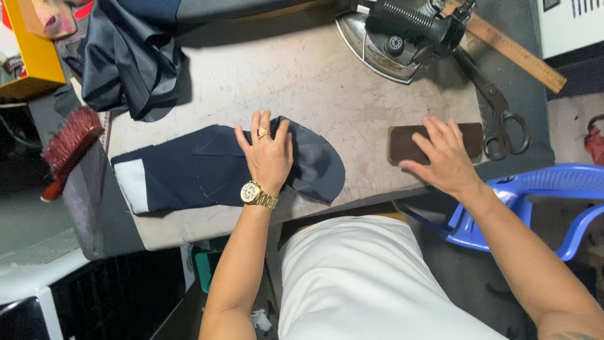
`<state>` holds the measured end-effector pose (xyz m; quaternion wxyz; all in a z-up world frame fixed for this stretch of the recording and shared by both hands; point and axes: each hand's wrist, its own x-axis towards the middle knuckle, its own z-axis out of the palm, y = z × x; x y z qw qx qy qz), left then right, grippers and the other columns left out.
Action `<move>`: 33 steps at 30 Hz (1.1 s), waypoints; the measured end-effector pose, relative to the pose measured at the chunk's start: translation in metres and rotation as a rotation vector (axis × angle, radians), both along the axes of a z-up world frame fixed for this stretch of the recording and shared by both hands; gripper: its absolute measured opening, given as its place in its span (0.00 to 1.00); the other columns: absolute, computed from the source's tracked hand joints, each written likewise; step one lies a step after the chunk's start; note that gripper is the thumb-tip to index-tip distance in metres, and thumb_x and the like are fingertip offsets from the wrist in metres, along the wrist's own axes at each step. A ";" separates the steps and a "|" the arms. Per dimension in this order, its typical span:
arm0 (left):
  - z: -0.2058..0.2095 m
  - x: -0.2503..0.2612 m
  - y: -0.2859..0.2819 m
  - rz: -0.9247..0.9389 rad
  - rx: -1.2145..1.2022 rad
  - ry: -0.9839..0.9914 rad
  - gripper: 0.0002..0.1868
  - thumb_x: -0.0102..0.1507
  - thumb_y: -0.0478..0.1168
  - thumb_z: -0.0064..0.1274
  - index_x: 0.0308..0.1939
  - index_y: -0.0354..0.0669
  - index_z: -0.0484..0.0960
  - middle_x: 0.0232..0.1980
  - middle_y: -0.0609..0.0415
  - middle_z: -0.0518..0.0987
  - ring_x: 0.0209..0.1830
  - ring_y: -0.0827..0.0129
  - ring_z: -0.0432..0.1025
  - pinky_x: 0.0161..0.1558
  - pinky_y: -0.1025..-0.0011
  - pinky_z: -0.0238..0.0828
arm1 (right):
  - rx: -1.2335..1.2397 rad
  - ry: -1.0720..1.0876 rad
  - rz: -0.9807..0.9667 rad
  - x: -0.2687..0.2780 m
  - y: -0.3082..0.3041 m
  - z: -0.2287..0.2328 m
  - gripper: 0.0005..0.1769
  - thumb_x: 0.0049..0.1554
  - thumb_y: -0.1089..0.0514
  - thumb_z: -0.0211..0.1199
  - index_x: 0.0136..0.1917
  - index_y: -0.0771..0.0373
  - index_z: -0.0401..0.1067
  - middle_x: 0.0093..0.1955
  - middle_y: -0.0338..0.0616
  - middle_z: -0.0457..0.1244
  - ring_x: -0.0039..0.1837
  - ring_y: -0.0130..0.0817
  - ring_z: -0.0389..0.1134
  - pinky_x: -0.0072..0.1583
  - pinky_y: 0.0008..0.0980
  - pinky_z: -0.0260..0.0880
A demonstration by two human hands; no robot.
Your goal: The person irons pieces of dark fabric on a workbench, uses a wooden block to press the seams, and cuts along a chalk outline with shears.
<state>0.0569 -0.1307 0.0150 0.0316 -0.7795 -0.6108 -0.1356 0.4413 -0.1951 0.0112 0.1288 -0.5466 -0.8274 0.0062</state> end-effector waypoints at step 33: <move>0.030 0.164 -0.207 0.428 -0.078 -0.640 0.31 0.53 0.51 0.70 0.60 0.52 0.83 0.57 0.43 0.76 0.53 0.49 0.73 0.47 0.59 0.65 | -0.629 0.124 0.608 -0.125 0.143 0.093 0.29 0.68 0.44 0.48 0.72 0.68 0.65 0.53 0.68 0.68 0.54 0.64 0.73 0.53 0.60 0.75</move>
